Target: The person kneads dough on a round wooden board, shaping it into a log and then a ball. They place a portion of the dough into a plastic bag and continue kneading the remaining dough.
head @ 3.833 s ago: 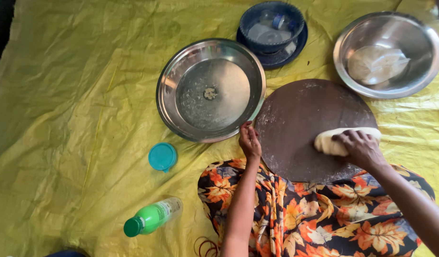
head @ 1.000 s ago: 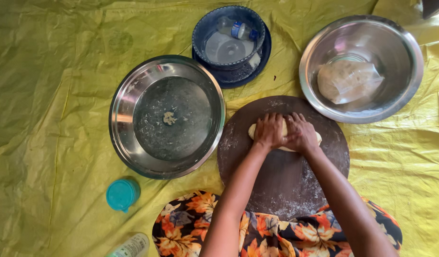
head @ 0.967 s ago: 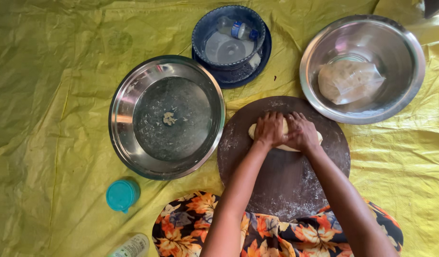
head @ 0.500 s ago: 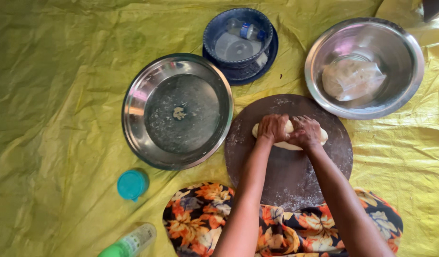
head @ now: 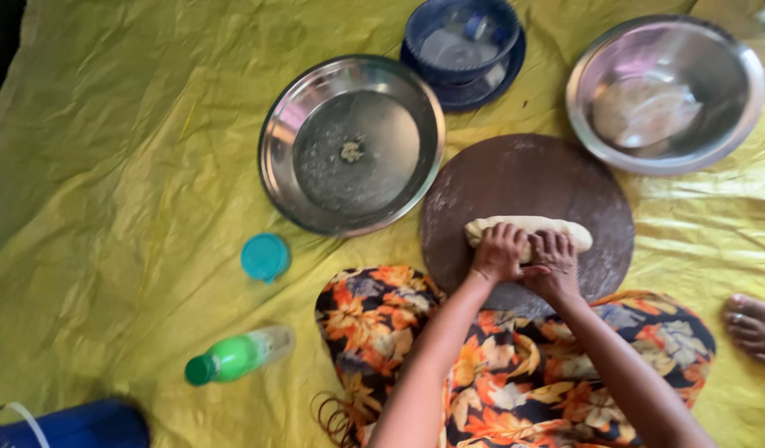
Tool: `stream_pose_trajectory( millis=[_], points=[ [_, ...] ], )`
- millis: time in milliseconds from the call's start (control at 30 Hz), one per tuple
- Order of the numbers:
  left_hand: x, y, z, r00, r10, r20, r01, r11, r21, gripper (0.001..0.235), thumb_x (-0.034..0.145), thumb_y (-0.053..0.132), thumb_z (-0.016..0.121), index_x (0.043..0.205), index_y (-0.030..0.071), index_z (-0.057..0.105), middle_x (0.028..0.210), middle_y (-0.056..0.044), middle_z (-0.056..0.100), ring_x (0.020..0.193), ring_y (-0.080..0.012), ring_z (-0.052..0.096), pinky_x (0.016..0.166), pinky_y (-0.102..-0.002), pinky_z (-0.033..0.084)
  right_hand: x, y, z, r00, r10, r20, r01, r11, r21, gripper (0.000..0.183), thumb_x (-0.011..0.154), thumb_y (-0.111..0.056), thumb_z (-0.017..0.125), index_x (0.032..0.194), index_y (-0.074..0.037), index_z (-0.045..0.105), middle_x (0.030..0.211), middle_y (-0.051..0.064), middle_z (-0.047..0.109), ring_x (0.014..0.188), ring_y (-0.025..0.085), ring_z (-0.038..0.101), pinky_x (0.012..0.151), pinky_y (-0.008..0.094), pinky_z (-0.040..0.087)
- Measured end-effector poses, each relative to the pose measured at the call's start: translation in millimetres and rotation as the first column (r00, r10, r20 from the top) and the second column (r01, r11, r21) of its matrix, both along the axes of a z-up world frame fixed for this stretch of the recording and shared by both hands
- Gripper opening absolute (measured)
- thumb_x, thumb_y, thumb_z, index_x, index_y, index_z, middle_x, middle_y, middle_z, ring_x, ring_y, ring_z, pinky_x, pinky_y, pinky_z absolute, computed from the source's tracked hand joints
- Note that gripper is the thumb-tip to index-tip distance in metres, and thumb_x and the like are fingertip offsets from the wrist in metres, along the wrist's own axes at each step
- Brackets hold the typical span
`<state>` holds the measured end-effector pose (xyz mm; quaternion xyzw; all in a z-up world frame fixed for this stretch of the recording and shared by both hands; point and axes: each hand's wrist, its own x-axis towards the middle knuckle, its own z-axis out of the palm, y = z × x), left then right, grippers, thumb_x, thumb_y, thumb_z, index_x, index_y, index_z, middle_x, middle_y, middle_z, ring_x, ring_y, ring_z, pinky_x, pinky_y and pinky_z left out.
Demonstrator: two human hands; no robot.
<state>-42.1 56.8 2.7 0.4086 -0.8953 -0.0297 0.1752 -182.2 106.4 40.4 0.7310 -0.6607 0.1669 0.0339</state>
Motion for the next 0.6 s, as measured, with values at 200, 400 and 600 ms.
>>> stream_pose_trajectory(
  millis=[200, 400, 600],
  points=[
    [10, 50, -17, 0.999, 0.035, -0.042, -0.036, 0.999, -0.031, 0.073, 0.081, 0.078, 0.050, 0.107, 0.012, 0.067, 0.109, -0.007, 0.066, 0.109, -0.0241, 0.063, 0.095, -0.048, 0.053, -11, 36, 30, 0.987, 0.052, 0.150, -0.101, 0.937, 0.335, 0.046, 0.064, -0.029, 0.081, 0.107, -0.014, 0.077, 0.109, 0.009, 0.071, 0.107, 0.031, 0.066, 0.096, 0.044, 0.051],
    [86, -5, -14, 0.455, 0.421, -0.785, 0.352, 0.724, 0.592, 0.042, 0.103, 0.044, 0.061, 0.116, 0.006, 0.071, 0.104, -0.003, 0.075, 0.082, -0.0117, 0.072, 0.066, -0.024, 0.063, -38, 8, 68, 0.678, -0.256, 0.689, -0.066, 0.913, 0.403, 0.020, 0.093, -0.010, 0.075, 0.112, -0.005, 0.077, 0.103, 0.009, 0.078, 0.092, 0.018, 0.075, 0.084, 0.034, 0.061],
    [176, -43, -38, 0.172, 0.764, -0.622, 0.172, 0.598, 0.783, 0.010, 0.100, 0.016, 0.066, 0.104, 0.007, 0.071, 0.093, 0.000, 0.075, 0.076, -0.0048, 0.065, 0.061, -0.022, 0.048, -61, -9, 103, 0.411, -0.204, 0.889, 0.087, 0.979, 0.185, 0.010, 0.112, -0.013, 0.073, 0.117, -0.004, 0.074, 0.110, 0.007, 0.076, 0.099, 0.015, 0.073, 0.091, 0.026, 0.058]
  ],
)
